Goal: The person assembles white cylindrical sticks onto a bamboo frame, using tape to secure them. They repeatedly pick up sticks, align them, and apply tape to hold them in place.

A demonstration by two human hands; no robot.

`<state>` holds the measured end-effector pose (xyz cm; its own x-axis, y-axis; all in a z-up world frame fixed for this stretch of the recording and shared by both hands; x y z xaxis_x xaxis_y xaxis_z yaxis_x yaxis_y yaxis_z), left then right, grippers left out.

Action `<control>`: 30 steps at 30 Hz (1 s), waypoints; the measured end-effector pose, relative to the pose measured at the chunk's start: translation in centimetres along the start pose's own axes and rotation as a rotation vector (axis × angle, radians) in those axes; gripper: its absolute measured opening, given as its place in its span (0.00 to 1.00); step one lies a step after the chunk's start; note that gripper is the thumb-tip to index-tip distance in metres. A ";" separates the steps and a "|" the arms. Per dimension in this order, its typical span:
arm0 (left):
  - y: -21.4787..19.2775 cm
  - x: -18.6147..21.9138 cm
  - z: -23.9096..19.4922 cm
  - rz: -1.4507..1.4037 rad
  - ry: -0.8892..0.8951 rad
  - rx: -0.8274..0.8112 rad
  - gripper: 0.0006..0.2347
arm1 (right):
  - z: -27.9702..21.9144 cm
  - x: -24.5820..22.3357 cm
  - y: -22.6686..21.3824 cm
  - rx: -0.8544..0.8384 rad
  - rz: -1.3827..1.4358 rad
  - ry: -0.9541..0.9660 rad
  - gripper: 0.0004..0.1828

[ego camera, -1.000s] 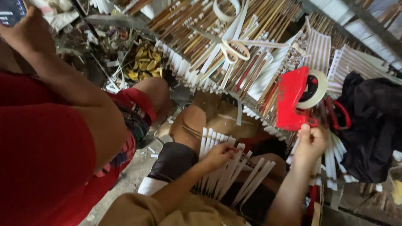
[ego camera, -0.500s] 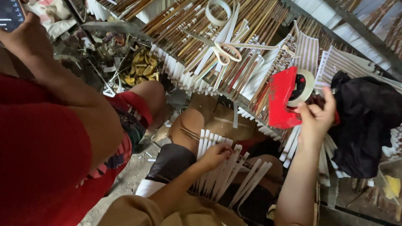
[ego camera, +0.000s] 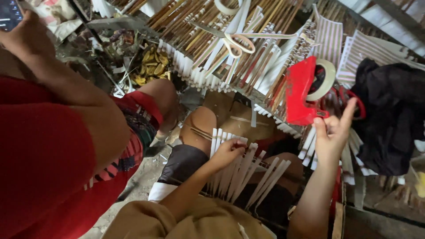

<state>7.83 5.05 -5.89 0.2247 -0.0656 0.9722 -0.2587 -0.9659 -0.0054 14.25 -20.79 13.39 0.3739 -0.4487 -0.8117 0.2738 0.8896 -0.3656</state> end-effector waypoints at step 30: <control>0.6 10.4 -6.7 -0.024 0.439 -0.031 0.17 | -17.0 -3.0 12.3 -0.478 0.165 0.281 0.20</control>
<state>3.75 5.43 5.77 -0.1879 0.0762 0.9792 -0.2879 -0.9575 0.0193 1.40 -7.09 3.57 0.1106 -0.3190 -0.9413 -0.2233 0.9149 -0.3363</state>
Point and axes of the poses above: each hand's wrist, its own z-axis towards the middle knuckle, its own y-axis out of the palm, x = y × z, the point moved 4 cm from there along z, towards the middle knuckle, and after that the axes turned 5 degrees about z, right-handed, at the moved point
